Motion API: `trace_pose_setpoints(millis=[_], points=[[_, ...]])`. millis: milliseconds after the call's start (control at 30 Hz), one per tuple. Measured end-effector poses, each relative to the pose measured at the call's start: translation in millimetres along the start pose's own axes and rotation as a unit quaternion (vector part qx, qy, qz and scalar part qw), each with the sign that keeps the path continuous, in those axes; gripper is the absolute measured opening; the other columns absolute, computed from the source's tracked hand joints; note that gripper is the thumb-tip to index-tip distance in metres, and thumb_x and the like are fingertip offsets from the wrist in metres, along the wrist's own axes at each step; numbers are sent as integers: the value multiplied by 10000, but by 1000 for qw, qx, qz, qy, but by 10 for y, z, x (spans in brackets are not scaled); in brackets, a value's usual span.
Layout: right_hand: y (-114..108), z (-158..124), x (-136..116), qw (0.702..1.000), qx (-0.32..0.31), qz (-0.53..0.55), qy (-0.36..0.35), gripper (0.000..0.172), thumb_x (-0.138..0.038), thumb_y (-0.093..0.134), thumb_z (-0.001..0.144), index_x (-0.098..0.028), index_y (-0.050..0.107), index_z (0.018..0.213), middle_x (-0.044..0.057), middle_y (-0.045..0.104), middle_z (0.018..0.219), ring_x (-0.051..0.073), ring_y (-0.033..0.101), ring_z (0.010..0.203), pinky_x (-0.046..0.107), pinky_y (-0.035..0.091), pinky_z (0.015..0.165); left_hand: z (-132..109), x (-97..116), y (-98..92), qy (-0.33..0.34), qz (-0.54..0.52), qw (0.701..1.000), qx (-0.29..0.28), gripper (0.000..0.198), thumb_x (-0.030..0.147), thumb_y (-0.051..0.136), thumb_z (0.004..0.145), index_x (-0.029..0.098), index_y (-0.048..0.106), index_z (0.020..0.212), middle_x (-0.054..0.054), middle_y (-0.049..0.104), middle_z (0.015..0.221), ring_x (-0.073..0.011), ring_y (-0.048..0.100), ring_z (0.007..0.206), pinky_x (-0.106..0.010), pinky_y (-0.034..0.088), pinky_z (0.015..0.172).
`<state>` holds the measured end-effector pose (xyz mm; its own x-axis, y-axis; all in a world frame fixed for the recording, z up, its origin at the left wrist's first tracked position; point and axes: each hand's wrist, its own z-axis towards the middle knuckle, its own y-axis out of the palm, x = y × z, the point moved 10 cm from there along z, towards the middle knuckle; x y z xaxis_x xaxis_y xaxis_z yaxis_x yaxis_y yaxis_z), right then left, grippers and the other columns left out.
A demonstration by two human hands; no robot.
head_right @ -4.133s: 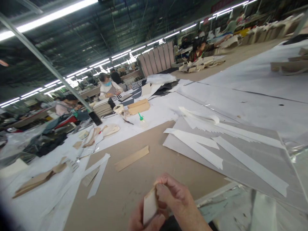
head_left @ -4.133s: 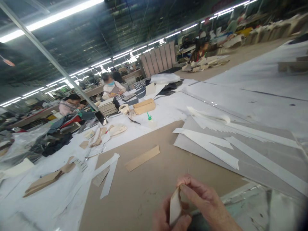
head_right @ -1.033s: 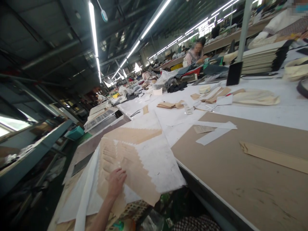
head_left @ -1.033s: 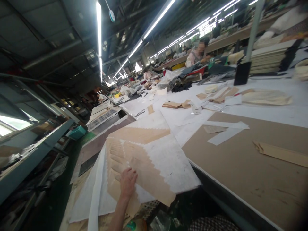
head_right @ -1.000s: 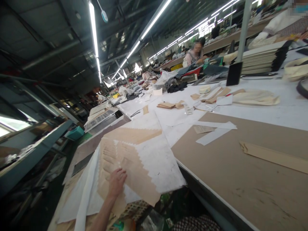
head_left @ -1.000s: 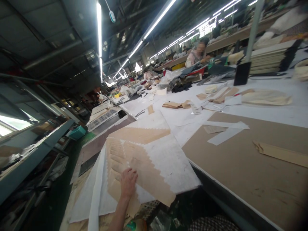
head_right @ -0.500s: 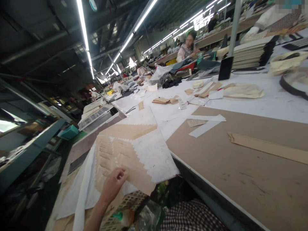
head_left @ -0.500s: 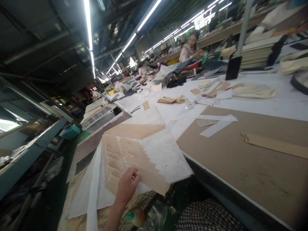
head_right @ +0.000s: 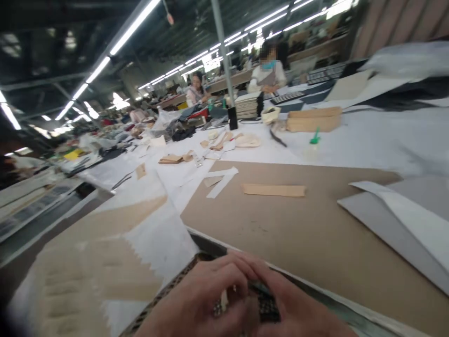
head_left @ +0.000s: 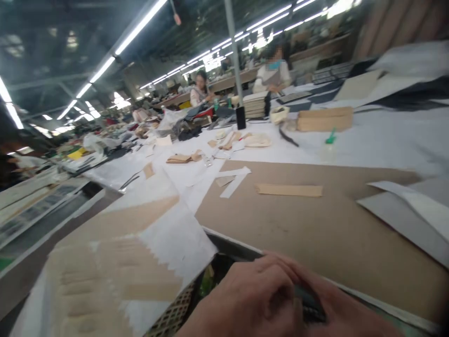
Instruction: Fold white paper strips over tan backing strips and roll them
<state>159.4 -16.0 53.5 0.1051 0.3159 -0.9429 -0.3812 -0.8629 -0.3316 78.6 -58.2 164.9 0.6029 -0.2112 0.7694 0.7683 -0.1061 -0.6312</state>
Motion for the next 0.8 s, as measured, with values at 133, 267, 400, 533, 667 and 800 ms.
trace_pose_setpoints(millis=[133,267,400,533,667,800], points=[[-359,-60,283,987,35,118,99,659,-346,786,712,-216,603,1332,68,665,1235,300,615,1137,413,489,987,428,-304,-51,-21,-90,995,43,82,138,580,853,203,628,838,-60,684,1163,-152,656,884,-235,506,748],[-863,-404,654,973,95,123,170,576,-356,698,793,-198,579,1333,52,672,1103,235,636,1018,343,517,865,624,-1158,27,-126,-144,976,104,188,331,598,879,190,589,755,-98,658,1232,-168,642,865,-239,490,692],[-1263,-675,917,967,137,-27,213,489,-331,654,828,-202,606,1297,33,698,1007,205,654,895,293,520,771,664,-1861,218,-186,-143,962,142,349,522,628,829,180,621,760,-140,657,1242,-248,644,980,-306,503,770],[-1595,-850,1021,929,206,-217,216,372,-220,586,853,-211,644,1220,34,715,985,198,661,845,299,523,790,647,-2237,372,-222,-99,959,146,435,617,630,786,182,651,777,-145,660,1247,-272,651,978,-367,506,834],[-1694,-1169,1053,857,317,-310,262,344,-119,432,906,-156,630,1185,132,672,1063,274,629,999,432,501,895,636,-2373,423,-232,-66,961,133,476,669,616,773,195,661,785,-130,668,1248,-263,658,938,-382,510,846],[-1343,-1215,839,810,379,-373,249,433,-61,376,919,-194,577,1278,140,608,1253,277,546,1168,453,454,1006,639,-2374,446,-237,-55,964,112,494,697,609,764,206,658,776,-118,671,1257,-254,661,907,-362,517,815]])
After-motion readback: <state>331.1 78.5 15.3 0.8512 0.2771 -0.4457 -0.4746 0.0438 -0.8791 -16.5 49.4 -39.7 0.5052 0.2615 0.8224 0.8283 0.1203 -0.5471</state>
